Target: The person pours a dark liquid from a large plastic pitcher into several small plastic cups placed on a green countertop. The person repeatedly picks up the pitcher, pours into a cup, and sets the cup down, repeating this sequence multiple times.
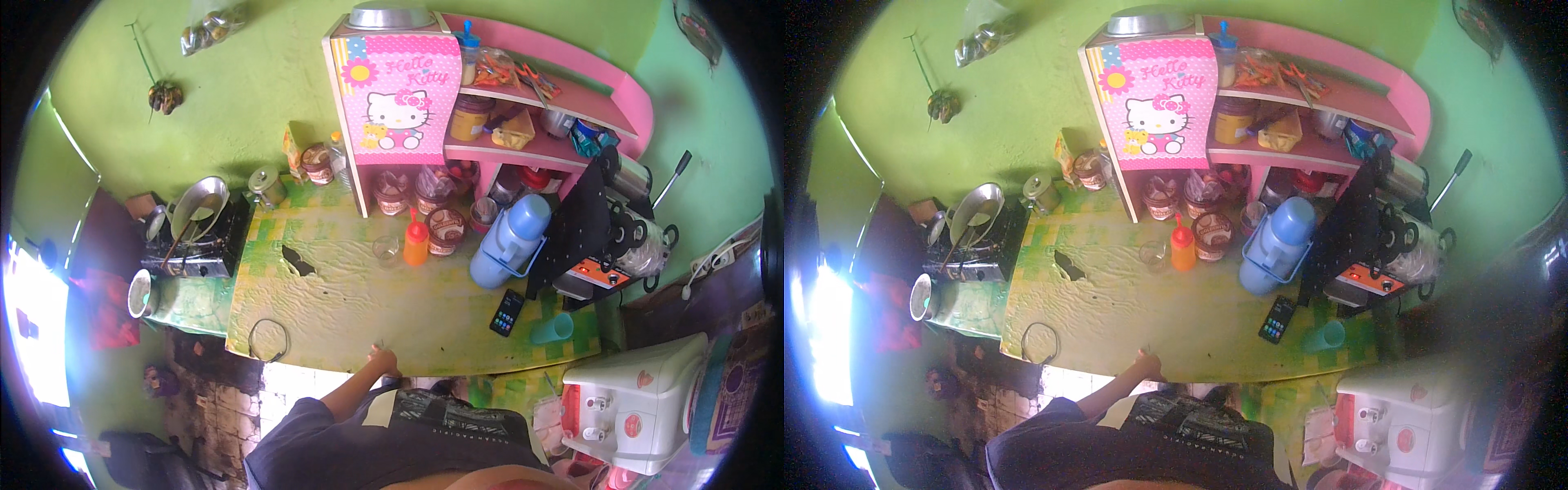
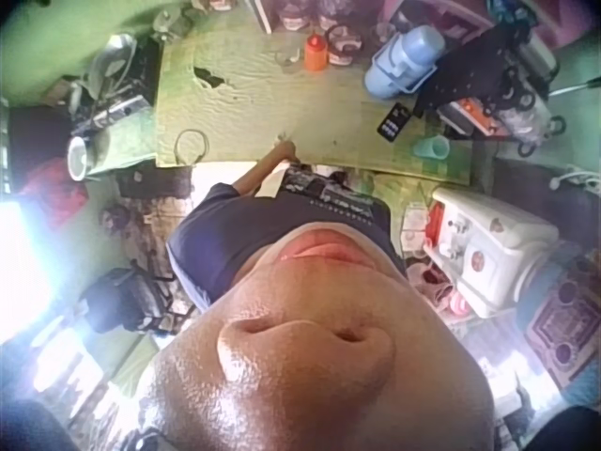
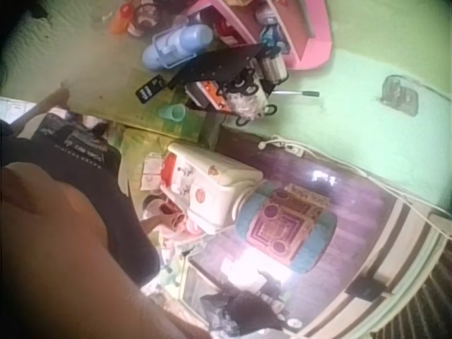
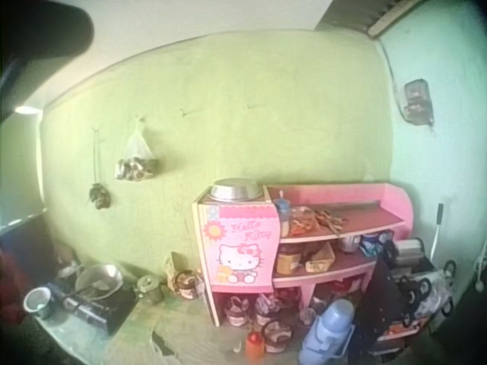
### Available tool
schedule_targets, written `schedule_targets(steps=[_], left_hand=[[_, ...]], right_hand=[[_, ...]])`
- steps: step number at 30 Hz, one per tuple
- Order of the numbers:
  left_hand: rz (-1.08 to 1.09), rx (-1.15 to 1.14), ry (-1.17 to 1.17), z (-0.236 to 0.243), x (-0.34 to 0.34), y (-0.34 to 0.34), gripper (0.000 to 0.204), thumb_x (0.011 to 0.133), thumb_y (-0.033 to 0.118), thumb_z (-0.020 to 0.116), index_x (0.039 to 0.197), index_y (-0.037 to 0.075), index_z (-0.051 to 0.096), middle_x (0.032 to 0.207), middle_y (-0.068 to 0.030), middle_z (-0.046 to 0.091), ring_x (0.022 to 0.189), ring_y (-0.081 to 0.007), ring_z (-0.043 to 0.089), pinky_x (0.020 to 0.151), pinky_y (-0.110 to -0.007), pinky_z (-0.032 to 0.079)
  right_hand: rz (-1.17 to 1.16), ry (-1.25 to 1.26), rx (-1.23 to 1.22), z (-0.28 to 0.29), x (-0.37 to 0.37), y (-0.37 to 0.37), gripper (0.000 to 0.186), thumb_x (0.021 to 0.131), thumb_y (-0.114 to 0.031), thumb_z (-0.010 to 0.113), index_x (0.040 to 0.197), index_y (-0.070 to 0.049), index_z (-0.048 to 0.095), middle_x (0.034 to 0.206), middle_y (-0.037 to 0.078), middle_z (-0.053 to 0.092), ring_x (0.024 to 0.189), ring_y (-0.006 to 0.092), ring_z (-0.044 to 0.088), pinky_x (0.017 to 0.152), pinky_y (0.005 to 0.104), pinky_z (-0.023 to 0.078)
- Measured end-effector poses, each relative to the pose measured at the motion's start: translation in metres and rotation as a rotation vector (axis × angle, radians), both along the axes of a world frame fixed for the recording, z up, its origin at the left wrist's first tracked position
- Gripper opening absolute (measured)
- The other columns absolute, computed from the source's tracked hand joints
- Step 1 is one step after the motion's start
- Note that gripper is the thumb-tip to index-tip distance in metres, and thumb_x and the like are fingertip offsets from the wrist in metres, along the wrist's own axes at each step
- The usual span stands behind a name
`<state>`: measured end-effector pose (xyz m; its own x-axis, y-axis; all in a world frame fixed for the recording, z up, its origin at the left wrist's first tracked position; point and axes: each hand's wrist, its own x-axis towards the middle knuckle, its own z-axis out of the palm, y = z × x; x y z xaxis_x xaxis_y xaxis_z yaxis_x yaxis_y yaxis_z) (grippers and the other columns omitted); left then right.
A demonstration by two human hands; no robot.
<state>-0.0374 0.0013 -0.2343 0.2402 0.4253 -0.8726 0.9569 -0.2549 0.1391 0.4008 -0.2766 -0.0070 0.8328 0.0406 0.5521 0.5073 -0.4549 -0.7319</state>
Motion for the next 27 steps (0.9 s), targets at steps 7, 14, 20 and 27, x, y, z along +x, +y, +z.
schedule_targets(steps=[7, 14, 20, 27], left_hand=[[-0.036, 0.112, -0.021, -0.005, -0.005, -0.007, 0.077, 0.066, 0.058, 0.070, 0.121, 0.005, 0.056, 0.130, -0.0179, 0.049, 0.127, -0.0482, 0.031, 0.098, -0.056, 0.036], [-0.083, 0.229, -0.031, 0.007, -0.006, -0.016, 0.071, 0.065, 0.053, 0.072, 0.113, 0.001, 0.060, 0.124, -0.0198, 0.053, 0.121, -0.0470, 0.041, 0.096, -0.047, 0.042], [0.044, 0.282, -0.020, 0.023, -0.003, -0.020, 0.082, 0.063, 0.052, 0.073, 0.119, -0.004, 0.052, 0.126, -0.0216, 0.051, 0.123, -0.0471, 0.039, 0.094, -0.047, 0.043], [-0.020, 0.271, -0.018, 0.013, -0.005, -0.019, 0.084, 0.063, 0.051, 0.073, 0.121, -0.005, 0.049, 0.126, -0.0222, 0.049, 0.125, -0.0473, 0.035, 0.096, -0.048, 0.042]], right_hand=[[0.010, 0.015, 0.000, -0.001, 0.003, -0.002, 0.053, 0.075, -0.026, 0.074, 0.115, 0.002, 0.054, 0.113, 0.016, 0.057, 0.098, 0.0281, 0.057, 0.088, 0.0420, 0.045], [0.015, 0.019, 0.001, -0.004, 0.004, -0.004, 0.053, 0.076, -0.026, 0.073, 0.116, 0.002, 0.054, 0.114, 0.016, 0.057, 0.098, 0.0280, 0.057, 0.087, 0.0419, 0.045], [0.019, 0.018, 0.003, -0.005, 0.005, -0.006, 0.053, 0.076, -0.027, 0.073, 0.116, 0.002, 0.053, 0.114, 0.016, 0.057, 0.098, 0.0280, 0.057, 0.087, 0.0419, 0.045], [0.011, 0.015, 0.004, -0.004, 0.008, -0.014, 0.052, 0.077, -0.027, 0.072, 0.116, 0.002, 0.053, 0.114, 0.016, 0.057, 0.098, 0.0279, 0.057, 0.087, 0.0418, 0.045]])
